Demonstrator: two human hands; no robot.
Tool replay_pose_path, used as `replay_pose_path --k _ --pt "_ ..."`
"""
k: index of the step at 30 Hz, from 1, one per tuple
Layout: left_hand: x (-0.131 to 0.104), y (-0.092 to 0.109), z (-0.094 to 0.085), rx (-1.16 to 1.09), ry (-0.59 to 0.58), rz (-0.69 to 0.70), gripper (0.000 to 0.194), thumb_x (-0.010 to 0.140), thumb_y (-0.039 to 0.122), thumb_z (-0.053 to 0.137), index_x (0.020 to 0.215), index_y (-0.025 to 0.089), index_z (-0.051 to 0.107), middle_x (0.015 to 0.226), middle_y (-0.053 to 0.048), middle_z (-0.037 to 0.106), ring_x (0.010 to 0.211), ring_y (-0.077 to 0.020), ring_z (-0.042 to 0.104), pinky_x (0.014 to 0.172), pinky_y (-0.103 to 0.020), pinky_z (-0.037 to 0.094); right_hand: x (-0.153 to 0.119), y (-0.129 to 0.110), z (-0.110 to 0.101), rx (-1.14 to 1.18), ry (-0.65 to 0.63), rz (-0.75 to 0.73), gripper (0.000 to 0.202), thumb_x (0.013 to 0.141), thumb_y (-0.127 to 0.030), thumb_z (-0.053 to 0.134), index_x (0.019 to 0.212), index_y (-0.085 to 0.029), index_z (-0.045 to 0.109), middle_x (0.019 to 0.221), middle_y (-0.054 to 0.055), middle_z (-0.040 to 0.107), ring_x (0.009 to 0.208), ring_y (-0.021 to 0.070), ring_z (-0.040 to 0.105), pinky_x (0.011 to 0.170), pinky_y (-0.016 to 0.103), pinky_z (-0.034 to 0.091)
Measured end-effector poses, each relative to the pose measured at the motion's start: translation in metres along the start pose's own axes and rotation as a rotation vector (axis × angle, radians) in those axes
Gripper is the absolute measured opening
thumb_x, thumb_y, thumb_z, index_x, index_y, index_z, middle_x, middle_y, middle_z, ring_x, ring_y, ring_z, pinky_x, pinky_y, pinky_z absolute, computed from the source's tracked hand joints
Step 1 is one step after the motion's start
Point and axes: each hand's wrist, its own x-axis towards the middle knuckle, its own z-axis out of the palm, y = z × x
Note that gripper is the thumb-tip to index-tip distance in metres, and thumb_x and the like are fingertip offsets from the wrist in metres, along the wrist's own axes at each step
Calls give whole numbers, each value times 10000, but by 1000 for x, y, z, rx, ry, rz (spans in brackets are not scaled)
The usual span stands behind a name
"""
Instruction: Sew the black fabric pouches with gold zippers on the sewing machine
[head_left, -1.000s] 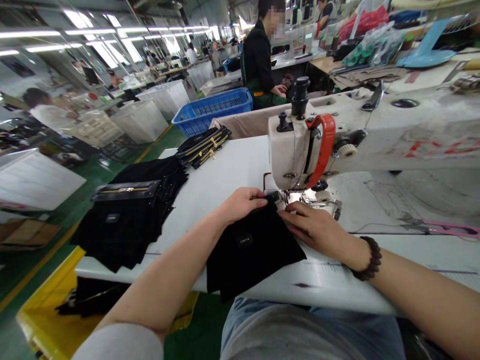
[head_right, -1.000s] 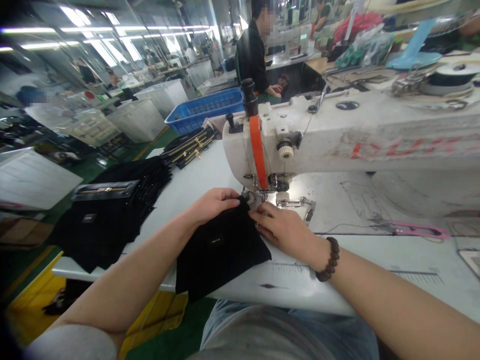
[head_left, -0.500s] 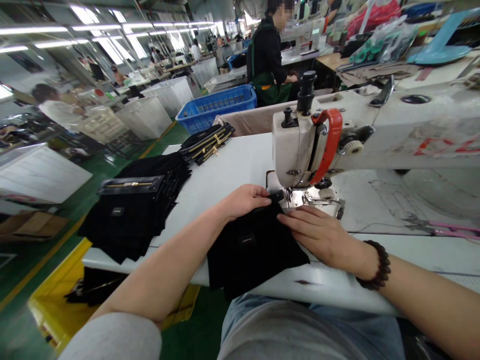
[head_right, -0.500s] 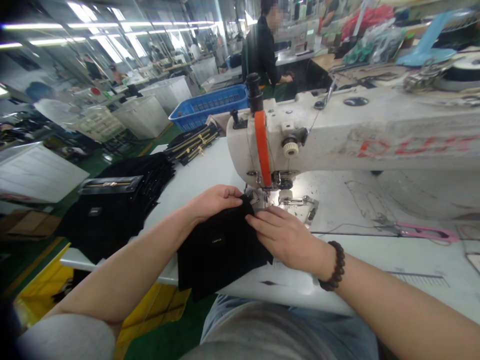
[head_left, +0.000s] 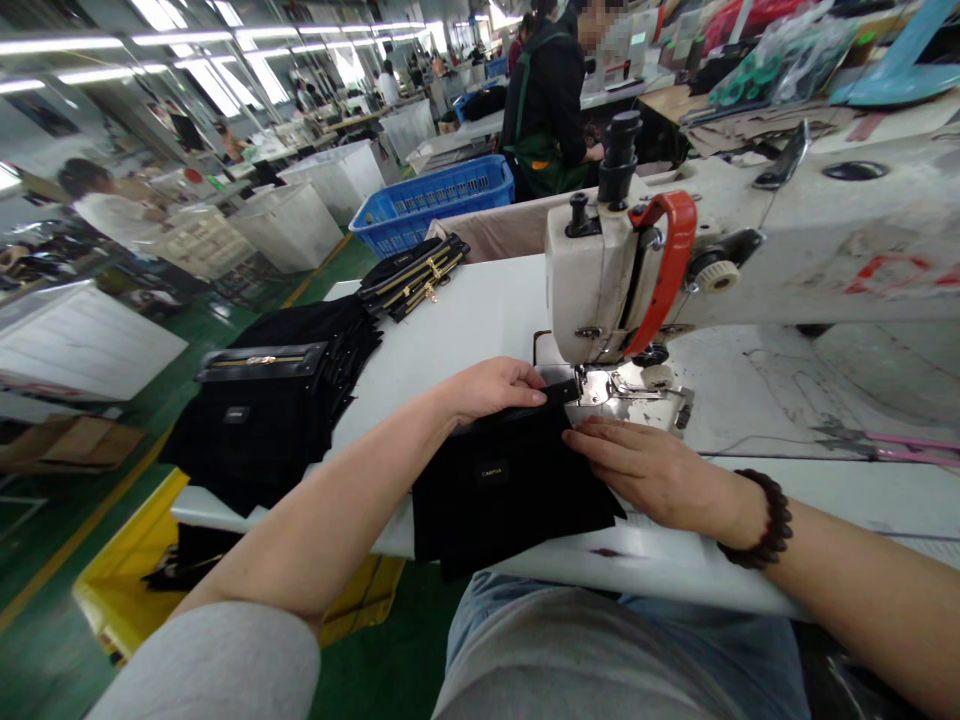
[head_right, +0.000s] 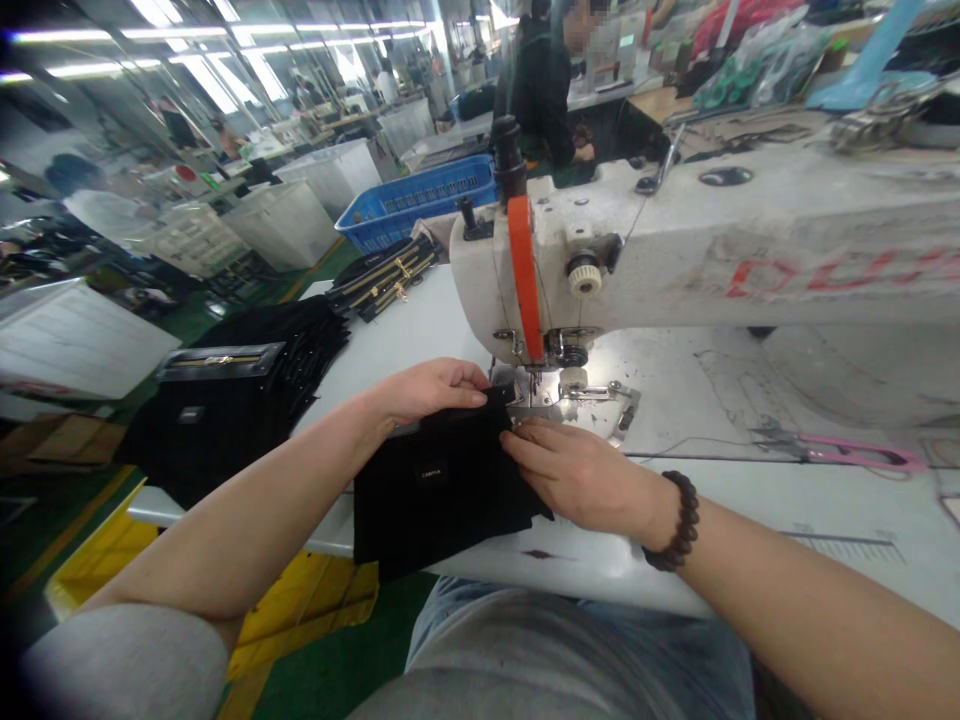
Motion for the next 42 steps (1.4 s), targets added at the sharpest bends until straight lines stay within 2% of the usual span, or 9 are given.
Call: replay_pose_path --k 4,8,14,20,25,29,35,39,42 --pt "2 -2 8 69 119 25 82 709 160 565 779 117 556 634 17 595 582 -106 532 553 -202 382 -1 1 2 -28 -3 5 303 889 -53 335 861 -42 636 940 126 672 890 197 614 829 330 544" --pt "4 -4 15 306 244 79 66 735 166 542 784 128 563 595 35 558 557 -106 498 523 -203 349 -1 2 3 -55 -5 12 293 882 -65 356 820 -63 643 914 115 676 829 195 618 773 341 557" --pt "7 -6 17 435 225 93 123 759 193 519 834 128 591 613 33 560 585 -120 515 545 -213 368 -2 1 4 -33 -17 28 314 881 -63 331 832 -61 641 906 127 673 775 184 607 697 321 553" --pt "15 -8 22 597 284 103 128 773 163 529 859 128 616 696 0 622 659 -144 568 618 -231 414 -6 4 11 -52 -144 82 260 830 -42 398 730 -109 629 908 110 671 766 192 596 705 335 515" --pt "22 -11 32 841 368 142 148 785 168 532 867 141 652 814 -60 662 793 -213 603 726 -294 442 -7 8 17 -72 -263 164 225 784 -5 402 721 -123 584 746 79 653 636 164 577 636 299 476" --pt "25 -12 34 908 390 100 148 789 195 533 857 158 659 863 -71 669 839 -229 608 748 -301 451 -8 8 17 -100 -260 225 251 822 -23 340 773 -137 558 617 26 603 524 152 531 508 272 417" --pt "25 -14 33 914 427 59 147 786 197 524 888 156 622 842 -77 667 819 -240 615 716 -312 457 -8 6 16 -120 -260 164 232 814 -19 388 816 -142 584 894 97 686 662 156 607 583 271 456" --pt "32 -18 29 873 502 70 181 786 160 506 944 129 587 835 -100 658 799 -253 617 701 -333 467 -7 14 20 -183 -312 163 214 808 -24 413 808 -150 587 950 106 679 605 154 597 532 278 433" --pt "46 -19 21 866 501 132 189 791 136 492 949 135 597 876 -102 659 860 -253 614 762 -340 469 -7 22 24 -248 -374 179 179 815 -49 440 808 -153 585 967 109 672 571 148 588 524 282 410"
